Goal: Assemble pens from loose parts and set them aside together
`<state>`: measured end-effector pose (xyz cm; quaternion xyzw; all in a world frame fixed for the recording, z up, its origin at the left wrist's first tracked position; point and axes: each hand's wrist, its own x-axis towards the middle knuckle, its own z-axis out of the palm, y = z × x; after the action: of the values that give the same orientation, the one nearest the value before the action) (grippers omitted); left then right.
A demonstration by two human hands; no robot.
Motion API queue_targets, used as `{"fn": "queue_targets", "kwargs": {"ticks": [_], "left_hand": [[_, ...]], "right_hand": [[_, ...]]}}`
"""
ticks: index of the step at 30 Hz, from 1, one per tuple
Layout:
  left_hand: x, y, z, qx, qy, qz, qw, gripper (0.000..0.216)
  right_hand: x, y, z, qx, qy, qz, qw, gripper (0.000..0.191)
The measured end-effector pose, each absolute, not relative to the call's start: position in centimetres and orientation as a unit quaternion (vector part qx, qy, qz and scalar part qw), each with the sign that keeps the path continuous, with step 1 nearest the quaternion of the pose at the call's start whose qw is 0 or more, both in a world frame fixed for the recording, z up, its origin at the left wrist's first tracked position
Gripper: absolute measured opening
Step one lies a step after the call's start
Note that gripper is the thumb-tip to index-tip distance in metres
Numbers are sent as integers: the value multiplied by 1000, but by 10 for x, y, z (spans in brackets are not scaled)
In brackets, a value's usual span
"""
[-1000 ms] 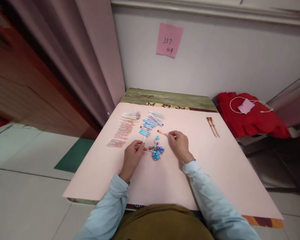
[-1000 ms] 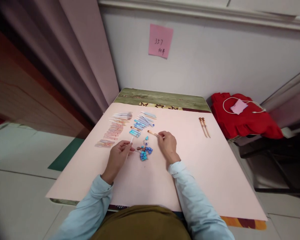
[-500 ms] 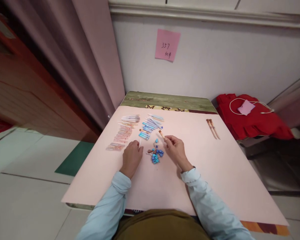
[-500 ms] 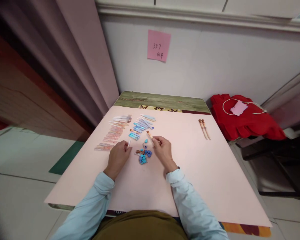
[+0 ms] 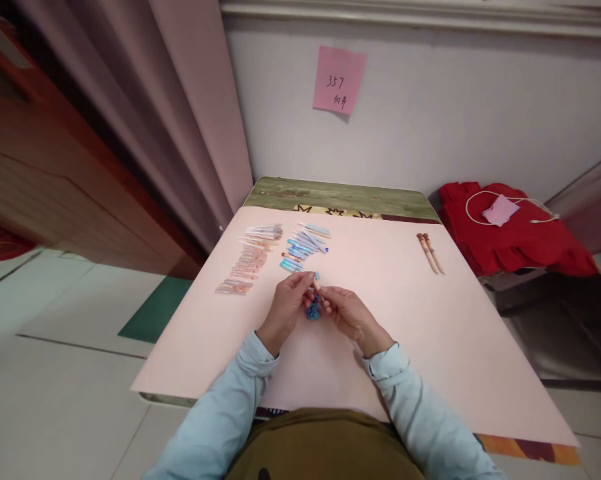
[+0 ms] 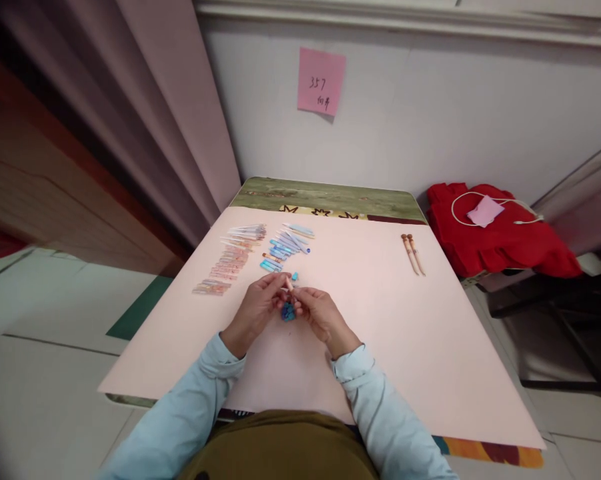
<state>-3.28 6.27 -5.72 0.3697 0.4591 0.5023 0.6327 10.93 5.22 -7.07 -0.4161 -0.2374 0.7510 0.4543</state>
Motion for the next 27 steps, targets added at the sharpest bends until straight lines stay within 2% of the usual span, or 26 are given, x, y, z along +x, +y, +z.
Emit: {"fn": "queue_targets", "kwargs": {"ticks": [3,8,11,16,20,27], "left_hand": [[-31,59,-57,302,447,522,661,28],[-36,55,-55,165,412,533,720,24],[-36,54,-52,151,398,539,727,25],[-29,46,-46,274,425,577,641,26],[-26,43,-46,369,473,577,554,23],[-25,34,-45,449,488,574,480,21]], "right_hand": [[111,46,-66,-422,-256,747,446,29],[116,37,-54,-429,-260,716,485,36],[114,30,-50,-434,-299,680,510,36],[108,23,-52,-458,-327,649,512,38],[105,22,-58,-422,-282,698,505,38],[100,22,-62,-373,-200,758,497,30]]}}
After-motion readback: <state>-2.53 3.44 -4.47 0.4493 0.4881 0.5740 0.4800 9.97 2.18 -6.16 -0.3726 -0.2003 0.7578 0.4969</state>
